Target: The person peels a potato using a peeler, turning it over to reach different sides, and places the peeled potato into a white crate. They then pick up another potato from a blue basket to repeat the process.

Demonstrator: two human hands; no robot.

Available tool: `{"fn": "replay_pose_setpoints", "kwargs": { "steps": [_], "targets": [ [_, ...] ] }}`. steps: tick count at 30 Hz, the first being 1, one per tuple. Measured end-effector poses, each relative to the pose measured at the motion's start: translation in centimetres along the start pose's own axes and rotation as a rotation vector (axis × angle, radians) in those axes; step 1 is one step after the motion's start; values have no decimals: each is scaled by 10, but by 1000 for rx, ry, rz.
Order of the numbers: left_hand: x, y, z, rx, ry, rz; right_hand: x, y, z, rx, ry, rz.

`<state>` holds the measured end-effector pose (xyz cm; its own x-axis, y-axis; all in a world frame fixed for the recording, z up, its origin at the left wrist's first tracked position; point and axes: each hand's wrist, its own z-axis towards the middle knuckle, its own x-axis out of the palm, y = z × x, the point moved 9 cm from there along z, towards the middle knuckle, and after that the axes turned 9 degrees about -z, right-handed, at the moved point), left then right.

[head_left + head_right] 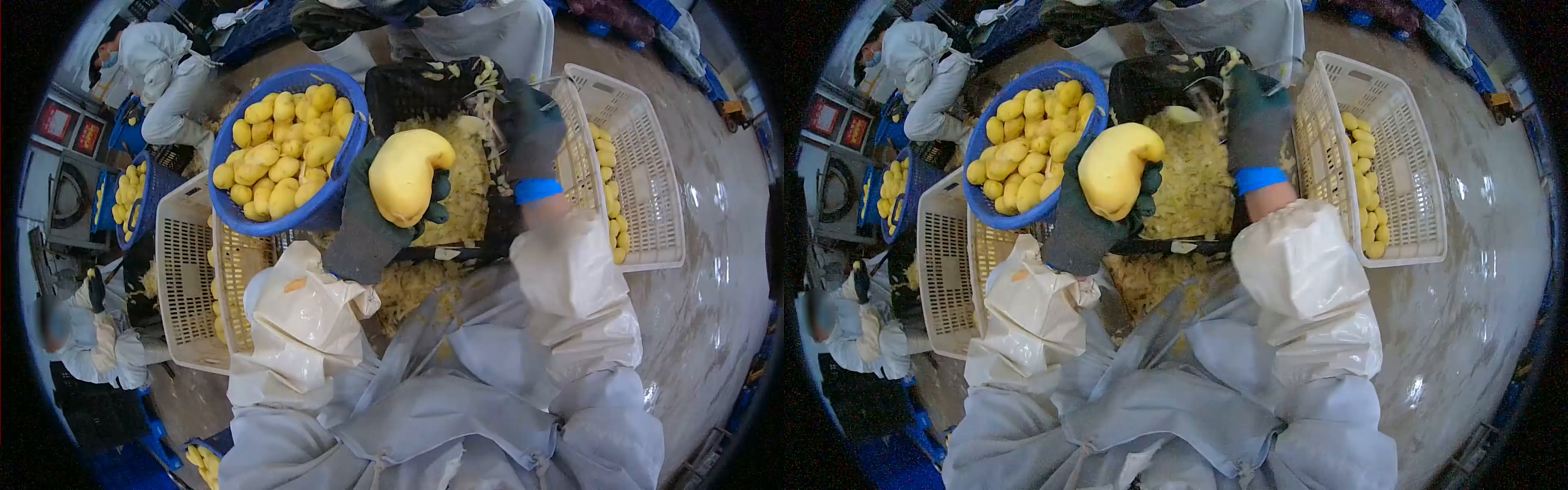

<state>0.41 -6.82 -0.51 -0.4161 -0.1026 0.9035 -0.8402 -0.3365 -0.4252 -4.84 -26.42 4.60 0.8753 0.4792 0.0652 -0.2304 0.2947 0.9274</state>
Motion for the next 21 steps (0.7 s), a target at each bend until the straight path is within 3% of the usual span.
{"fn": "replay_pose_setpoints", "kwargs": {
  "steps": [2, 3, 4, 5, 7, 8, 11, 14, 16, 17, 18, 19, 20, 21],
  "targets": [
    [-5, -8, 4, 43, -174, 2, -8, -34, 8, 428, -16, 300],
    [-6, -9, 2, 70, -265, -8, -4, -19, 2, 427, -3, 292],
    [15, -21, -3, 223, -170, 359, 6, 0, -11, 387, 122, 249],
    [18, -15, -5, 223, -172, 354, 17, 25, -26, 347, 243, 207],
    [50, -32, -18, 623, -186, 1189, 31, 45, -49, 370, 332, 165],
    [50, -33, -17, 621, -184, 1191, 40, 39, -59, 423, 389, 160],
    [5, 0, -2, 117, -280, -285, 47, 22, -66, 496, 438, 166],
    [1, 6, 2, 30, -160, -243, 46, 9, -54, 454, 426, 111],
    [1, 14, 2, -50, -41, -204, 18, 11, -18, 129, 88, 34],
    [5, 17, 2, -88, 20, -182, 13, 9, -11, 126, 86, 37],
    [7, 11, 1, -23, -127, -150, 4, -1, -5, 261, 38, 103],
    [15, 8, 2, -17, -124, -150, -2, -13, -2, 397, 0, 165],
    [11, 2, 1, 42, -220, -75, 1, 0, -7, 377, 147, 104],
    [5, -1, -2, 94, -318, -3, 2, 14, -18, 378, 151, 99]
  ]
}}
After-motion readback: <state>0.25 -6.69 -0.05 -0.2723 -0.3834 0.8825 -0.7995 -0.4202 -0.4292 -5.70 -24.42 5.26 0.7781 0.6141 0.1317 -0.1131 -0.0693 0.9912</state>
